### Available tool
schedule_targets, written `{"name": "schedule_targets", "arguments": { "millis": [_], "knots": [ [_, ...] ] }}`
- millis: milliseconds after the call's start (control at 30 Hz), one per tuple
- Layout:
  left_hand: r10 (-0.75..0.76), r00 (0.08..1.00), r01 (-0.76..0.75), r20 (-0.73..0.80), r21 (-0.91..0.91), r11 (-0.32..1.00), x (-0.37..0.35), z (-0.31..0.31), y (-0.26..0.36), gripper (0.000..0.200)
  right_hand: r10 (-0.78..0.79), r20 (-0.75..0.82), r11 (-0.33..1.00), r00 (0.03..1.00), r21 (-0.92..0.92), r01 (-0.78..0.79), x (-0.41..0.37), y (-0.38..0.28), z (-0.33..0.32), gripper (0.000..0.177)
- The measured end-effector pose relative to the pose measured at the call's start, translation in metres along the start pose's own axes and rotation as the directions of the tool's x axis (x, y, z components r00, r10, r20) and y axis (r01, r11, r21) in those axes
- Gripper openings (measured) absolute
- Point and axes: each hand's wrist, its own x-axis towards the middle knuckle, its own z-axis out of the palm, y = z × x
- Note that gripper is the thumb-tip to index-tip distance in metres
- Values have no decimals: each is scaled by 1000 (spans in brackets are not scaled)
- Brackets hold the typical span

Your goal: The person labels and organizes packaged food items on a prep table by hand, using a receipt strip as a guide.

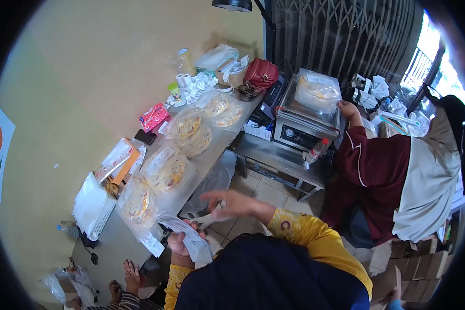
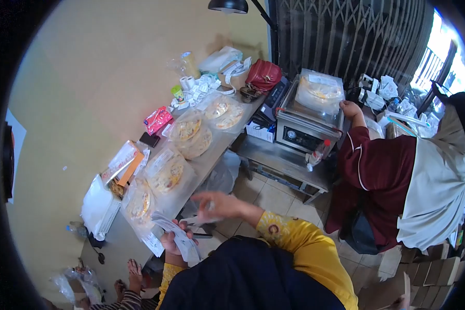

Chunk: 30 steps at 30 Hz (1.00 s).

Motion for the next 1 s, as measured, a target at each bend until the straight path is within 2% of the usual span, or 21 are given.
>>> {"name": "schedule_targets", "arguments": {
  "millis": [67, 167, 200, 267, 300, 367, 400, 433, 467, 567, 667, 767, 867, 967, 1000],
  "knots": [
    [13, 1000, -12, 9, -63, 998, 2, -6, 1, 46, 29, 119, 999, 992, 24, -32, -13, -2, 28, 43],
    [-64, 998, 64, 13, -44, 997, 9, 1, -11, 45, 290, 416, 951, 862, -20, -310, -12, 14, 44, 44],
    [-90, 996, 91, 6, -34, 995, 8, 0, -10, 44, 259, 339, 962, 905, -179, -208, -10, 19, 46, 41],
    [-45, 998, 43, -36, -55, 998, -2, -7, -9, 46, 145, 207, 872, 968, -488, -26, -8, 29, 51, 36],
    [-10, 999, 7, -49, -65, 998, -6, -7, -7, 46, -26, 142, 879, 990, -467, 90, -7, 36, 51, 33],
    [34, 996, -39, -81, -53, 998, -14, -7, -4, 46, -362, 3, 831, 932, -451, 324, -8, 49, 45, 28],
    [46, 994, -50, -102, -31, 998, -18, -5, -4, 46, -186, 39, 944, 982, -272, 189, -7, 45, 41, 29],
    [61, 990, -62, -124, -10, 998, -22, -3, -3, 46, -10, 112, 995, 994, -94, 20, -6, 39, 37, 30],
    [77, 989, -78, -130, -6, 997, -25, -2, -3, 46, 151, 214, 983, 965, 68, -169, -6, 33, 35, 31],
    [114, 977, -115, -178, 5, 993, -33, 3, -2, 47, 406, 215, 866, 888, 220, -449, -2, 23, 41, 25],
    [121, 960, -117, -251, 31, 993, -44, 6, -3, 47, 453, 55, 746, 890, 522, -412, 10, 15, 58, 24],
    [97, 950, -107, -297, -18, 994, -56, 5, -8, 50, 399, -134, 798, 907, 538, -272, 25, 23, 83, 22],
    [82, 949, -99, -305, -39, 994, -71, -2, -4, 52, 271, -218, 932, 937, 302, -200, 42, 33, 109, 21],
    [112, 944, -130, -311, -37, 991, -91, -4, 5, 52, 297, -250, 774, 922, 629, -78, 61, 29, 140, 21],
    [126, 941, -143, -315, -34, 989, -99, -2, 9, 53, 319, -267, 729, 909, 682, -55, 64, 26, 145, 22]
  ]
}}
